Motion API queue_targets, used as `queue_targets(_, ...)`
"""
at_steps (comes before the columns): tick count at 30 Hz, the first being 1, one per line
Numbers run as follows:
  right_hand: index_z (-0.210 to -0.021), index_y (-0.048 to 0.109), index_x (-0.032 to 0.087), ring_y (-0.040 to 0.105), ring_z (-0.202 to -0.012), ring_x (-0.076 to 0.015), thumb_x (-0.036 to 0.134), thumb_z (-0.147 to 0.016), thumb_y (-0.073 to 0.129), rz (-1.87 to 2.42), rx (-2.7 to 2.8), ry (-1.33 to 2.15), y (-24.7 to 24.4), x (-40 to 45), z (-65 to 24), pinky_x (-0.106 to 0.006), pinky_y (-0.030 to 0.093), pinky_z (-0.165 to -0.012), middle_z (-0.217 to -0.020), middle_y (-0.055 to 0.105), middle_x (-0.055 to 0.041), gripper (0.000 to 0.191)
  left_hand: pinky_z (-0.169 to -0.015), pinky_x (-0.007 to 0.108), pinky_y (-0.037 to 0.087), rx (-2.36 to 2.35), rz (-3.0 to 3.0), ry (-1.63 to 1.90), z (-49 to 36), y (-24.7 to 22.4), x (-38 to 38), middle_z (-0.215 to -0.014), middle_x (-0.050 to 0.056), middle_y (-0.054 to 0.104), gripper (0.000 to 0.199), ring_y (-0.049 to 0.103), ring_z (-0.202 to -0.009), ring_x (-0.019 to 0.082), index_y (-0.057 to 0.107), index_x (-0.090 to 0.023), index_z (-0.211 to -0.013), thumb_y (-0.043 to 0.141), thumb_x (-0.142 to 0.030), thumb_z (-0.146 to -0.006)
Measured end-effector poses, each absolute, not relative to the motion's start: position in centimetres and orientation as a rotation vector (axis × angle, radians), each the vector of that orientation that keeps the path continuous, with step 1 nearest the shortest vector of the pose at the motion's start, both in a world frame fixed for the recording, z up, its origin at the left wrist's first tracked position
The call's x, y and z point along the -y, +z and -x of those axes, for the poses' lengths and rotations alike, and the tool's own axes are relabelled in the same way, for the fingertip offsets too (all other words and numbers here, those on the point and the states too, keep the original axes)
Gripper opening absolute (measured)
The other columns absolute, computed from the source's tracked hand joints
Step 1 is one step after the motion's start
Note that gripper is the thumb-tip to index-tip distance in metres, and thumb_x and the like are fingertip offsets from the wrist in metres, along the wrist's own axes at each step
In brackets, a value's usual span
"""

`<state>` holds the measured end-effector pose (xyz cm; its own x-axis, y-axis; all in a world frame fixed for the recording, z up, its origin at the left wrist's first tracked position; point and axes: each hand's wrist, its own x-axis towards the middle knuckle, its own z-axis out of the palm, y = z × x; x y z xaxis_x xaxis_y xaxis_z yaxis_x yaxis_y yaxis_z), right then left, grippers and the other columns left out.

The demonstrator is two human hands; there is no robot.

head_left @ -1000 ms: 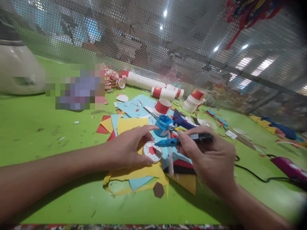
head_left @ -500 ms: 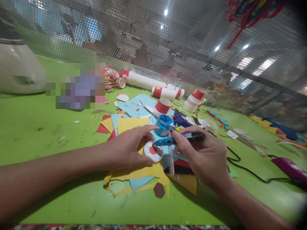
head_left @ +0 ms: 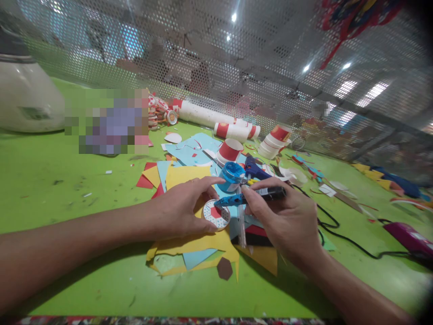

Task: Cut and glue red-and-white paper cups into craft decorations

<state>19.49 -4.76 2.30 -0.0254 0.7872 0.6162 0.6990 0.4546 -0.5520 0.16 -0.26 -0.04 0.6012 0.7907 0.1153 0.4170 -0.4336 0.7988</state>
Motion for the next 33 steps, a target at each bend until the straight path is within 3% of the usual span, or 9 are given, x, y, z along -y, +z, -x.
queue_targets(10, -0.073, 0.062, 0.017, 0.054, -0.047, -0.0076, 0.019, -0.079, 0.066, 1.235, 1.847, 0.052, 2.98, 5.09, -19.18, -0.019, 0.045, -0.048, -0.057, 0.060, 0.0055, 0.007, -0.079, 0.032, 0.044, -0.958, -2.075, 0.635, -0.23, 0.04, 0.26, -0.104, 0.005, 0.062, 0.073, 0.057, -0.091, 0.021, 0.043, -0.024, -0.134, 0.072, -0.032, -0.067)
queue_targets(16, -0.074, 0.063, 0.014, 0.055, -0.052, -0.0074, 0.016, -0.079, 0.064, 1.216, 1.926, 0.032, 3.23, 5.23, -18.88, -0.017, 0.046, -0.052, -0.062, 0.063, 0.0028, 0.005, -0.080, 0.032, 0.043, -0.966, -2.068, 0.631, -0.16, -0.05, 0.21, -0.103, 0.004, 0.062, 0.076, 0.056, -0.096, 0.022, 0.043, -0.024, -0.135, 0.073, -0.031, -0.066)
queue_targets(21, -0.073, 0.062, 0.017, 0.053, -0.046, -0.0066, 0.017, -0.079, 0.066, 1.211, 1.830, 0.004, 2.83, 5.31, -19.11, -0.018, 0.044, -0.048, -0.057, 0.060, 0.0056, 0.008, -0.076, 0.030, 0.043, -0.985, -2.054, 0.618, -0.18, -0.01, 0.25, -0.102, 0.004, 0.061, 0.075, 0.056, -0.091, 0.021, 0.043, -0.023, -0.134, 0.073, -0.033, -0.066)
queue_targets(27, -0.073, 0.061, 0.022, 0.062, -0.047, -0.0109, 0.026, -0.082, 0.067, 1.279, 1.701, -0.002, 2.78, 5.66, -19.46, -0.021, 0.045, -0.044, -0.056, 0.061, 0.0059, 0.012, -0.075, 0.029, 0.043, -0.965, -2.040, 0.617, -0.16, -0.03, 0.29, -0.101, 0.003, 0.062, 0.072, 0.056, -0.086, 0.019, 0.044, -0.024, -0.133, 0.073, -0.033, -0.067)
queue_targets(33, -0.072, 0.062, 0.021, 0.055, -0.043, -0.0087, 0.023, -0.081, 0.067, 1.268, 1.753, 0.014, 2.76, 5.34, -19.28, -0.019, 0.044, -0.042, -0.054, 0.062, 0.0061, 0.011, -0.076, 0.030, 0.044, -0.971, -2.052, 0.637, -0.17, -0.20, 0.28, -0.104, 0.005, 0.062, 0.074, 0.057, -0.087, 0.020, 0.044, -0.025, -0.134, 0.073, -0.035, -0.067)
